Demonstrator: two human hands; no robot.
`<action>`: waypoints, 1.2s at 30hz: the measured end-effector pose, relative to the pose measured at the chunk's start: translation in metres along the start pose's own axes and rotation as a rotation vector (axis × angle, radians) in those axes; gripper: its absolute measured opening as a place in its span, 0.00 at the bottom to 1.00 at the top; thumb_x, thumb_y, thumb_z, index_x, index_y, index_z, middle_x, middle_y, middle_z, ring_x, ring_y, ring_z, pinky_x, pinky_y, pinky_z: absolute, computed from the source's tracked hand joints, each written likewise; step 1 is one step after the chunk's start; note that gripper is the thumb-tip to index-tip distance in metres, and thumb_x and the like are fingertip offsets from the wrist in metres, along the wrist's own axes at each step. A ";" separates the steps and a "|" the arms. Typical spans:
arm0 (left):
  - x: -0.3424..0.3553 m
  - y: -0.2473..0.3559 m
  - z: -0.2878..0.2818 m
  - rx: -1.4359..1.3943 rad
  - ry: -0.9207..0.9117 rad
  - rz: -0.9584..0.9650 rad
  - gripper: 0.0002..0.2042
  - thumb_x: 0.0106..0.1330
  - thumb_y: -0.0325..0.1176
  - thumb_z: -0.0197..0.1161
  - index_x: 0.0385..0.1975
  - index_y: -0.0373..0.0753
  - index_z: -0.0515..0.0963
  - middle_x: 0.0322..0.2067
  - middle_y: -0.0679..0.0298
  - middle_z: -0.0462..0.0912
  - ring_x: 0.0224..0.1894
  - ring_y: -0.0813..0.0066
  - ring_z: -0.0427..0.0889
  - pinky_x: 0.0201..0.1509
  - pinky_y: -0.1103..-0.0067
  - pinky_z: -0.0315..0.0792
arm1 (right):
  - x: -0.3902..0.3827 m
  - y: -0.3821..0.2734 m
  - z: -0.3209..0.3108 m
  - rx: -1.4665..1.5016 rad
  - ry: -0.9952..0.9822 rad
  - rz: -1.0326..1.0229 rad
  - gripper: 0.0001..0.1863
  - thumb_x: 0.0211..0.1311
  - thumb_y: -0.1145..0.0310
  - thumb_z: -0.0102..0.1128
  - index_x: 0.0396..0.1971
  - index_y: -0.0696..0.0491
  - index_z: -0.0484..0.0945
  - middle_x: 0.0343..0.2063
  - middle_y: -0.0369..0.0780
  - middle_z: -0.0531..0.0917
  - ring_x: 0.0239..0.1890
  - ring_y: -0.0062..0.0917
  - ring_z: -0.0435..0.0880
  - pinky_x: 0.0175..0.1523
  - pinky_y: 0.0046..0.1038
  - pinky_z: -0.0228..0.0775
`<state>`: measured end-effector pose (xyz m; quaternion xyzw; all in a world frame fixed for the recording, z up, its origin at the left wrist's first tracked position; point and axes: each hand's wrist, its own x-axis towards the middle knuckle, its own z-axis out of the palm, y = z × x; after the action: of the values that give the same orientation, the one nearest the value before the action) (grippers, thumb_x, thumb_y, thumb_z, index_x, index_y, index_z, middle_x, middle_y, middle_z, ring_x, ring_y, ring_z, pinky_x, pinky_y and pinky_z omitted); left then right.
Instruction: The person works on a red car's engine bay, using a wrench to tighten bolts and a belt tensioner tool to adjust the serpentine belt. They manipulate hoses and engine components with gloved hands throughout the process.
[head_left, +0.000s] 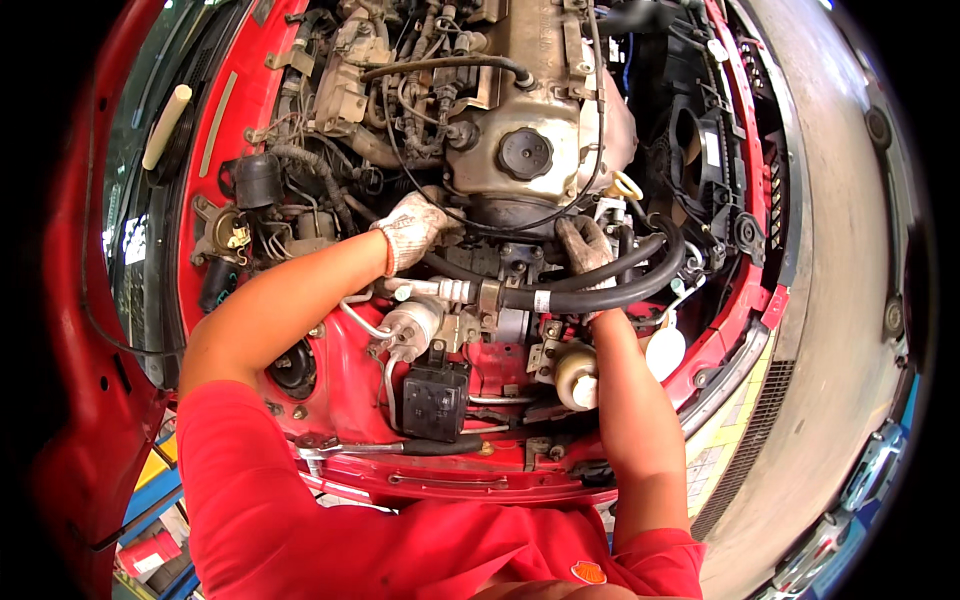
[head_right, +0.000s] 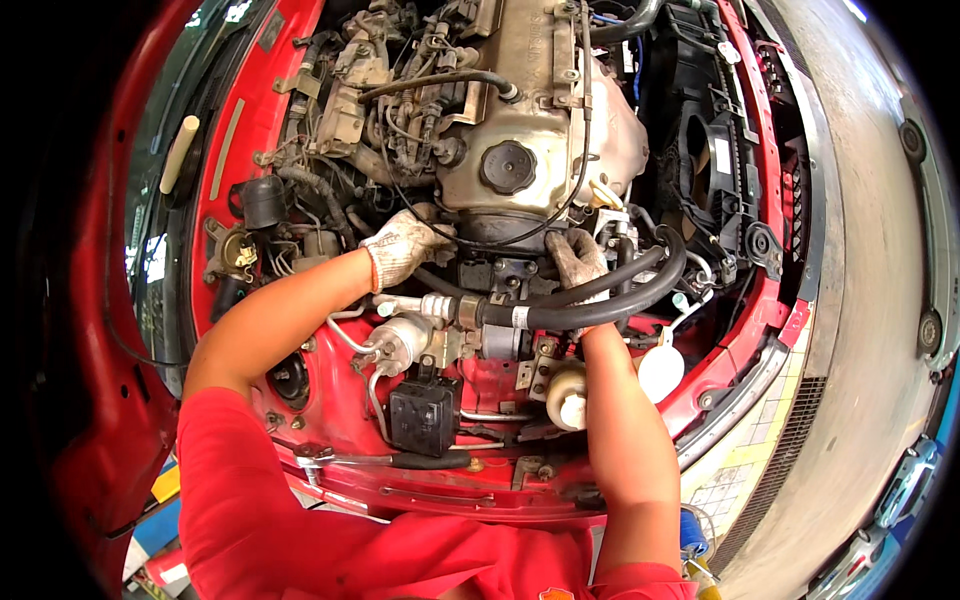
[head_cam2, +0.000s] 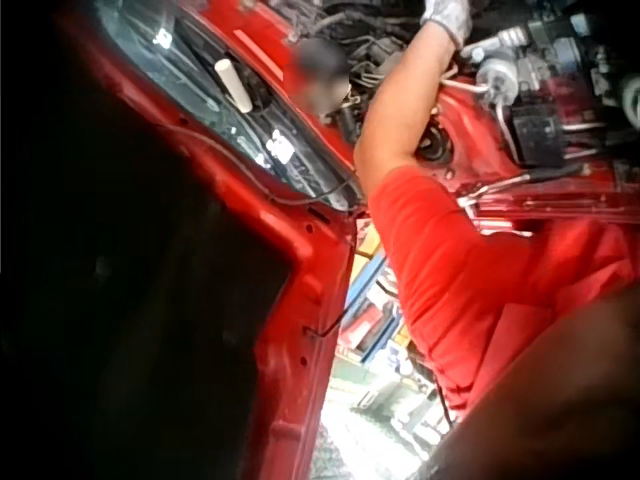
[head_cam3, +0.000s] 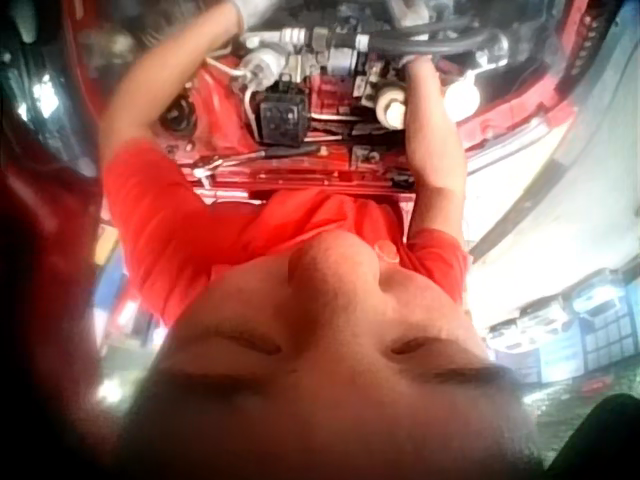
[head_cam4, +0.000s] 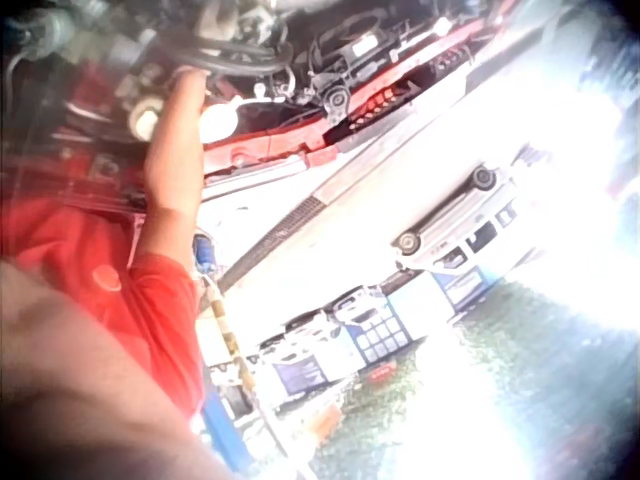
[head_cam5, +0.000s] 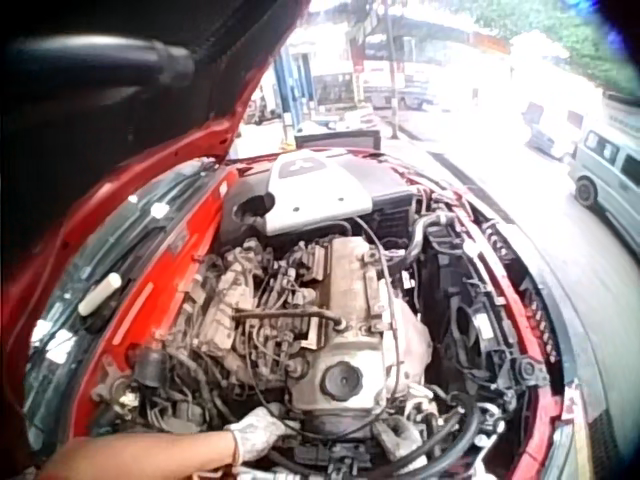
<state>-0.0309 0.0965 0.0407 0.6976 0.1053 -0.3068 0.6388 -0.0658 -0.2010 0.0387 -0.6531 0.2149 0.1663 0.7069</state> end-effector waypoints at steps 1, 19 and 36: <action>-0.009 0.015 0.008 -0.128 0.038 -0.100 0.10 0.67 0.27 0.68 0.44 0.39 0.76 0.37 0.64 0.82 0.37 0.73 0.85 0.41 0.75 0.82 | -0.003 -0.001 -0.001 -0.024 -0.004 -0.015 0.16 0.70 0.57 0.66 0.35 0.56 0.77 0.27 0.33 0.78 0.28 0.18 0.77 0.35 0.27 0.72; -0.004 0.017 0.006 -0.108 0.045 -0.158 0.08 0.63 0.25 0.68 0.41 0.33 0.82 0.33 0.58 0.86 0.33 0.69 0.88 0.35 0.76 0.82 | -0.170 -0.140 0.010 -1.288 -0.610 -0.587 0.09 0.67 0.65 0.58 0.38 0.54 0.83 0.35 0.48 0.85 0.41 0.44 0.86 0.46 0.41 0.79; 0.005 0.011 -0.002 0.464 -0.113 0.016 0.13 0.68 0.38 0.66 0.40 0.33 0.87 0.29 0.57 0.87 0.28 0.70 0.81 0.35 0.70 0.74 | 0.014 -0.141 0.155 -2.092 -0.336 -0.888 0.15 0.65 0.61 0.60 0.48 0.46 0.87 0.53 0.39 0.86 0.56 0.32 0.84 0.57 0.35 0.74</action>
<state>-0.0206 0.0957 0.0467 0.8083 -0.0096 -0.3563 0.4686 0.0326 -0.0601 0.1598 -0.9083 -0.3747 0.0847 -0.1655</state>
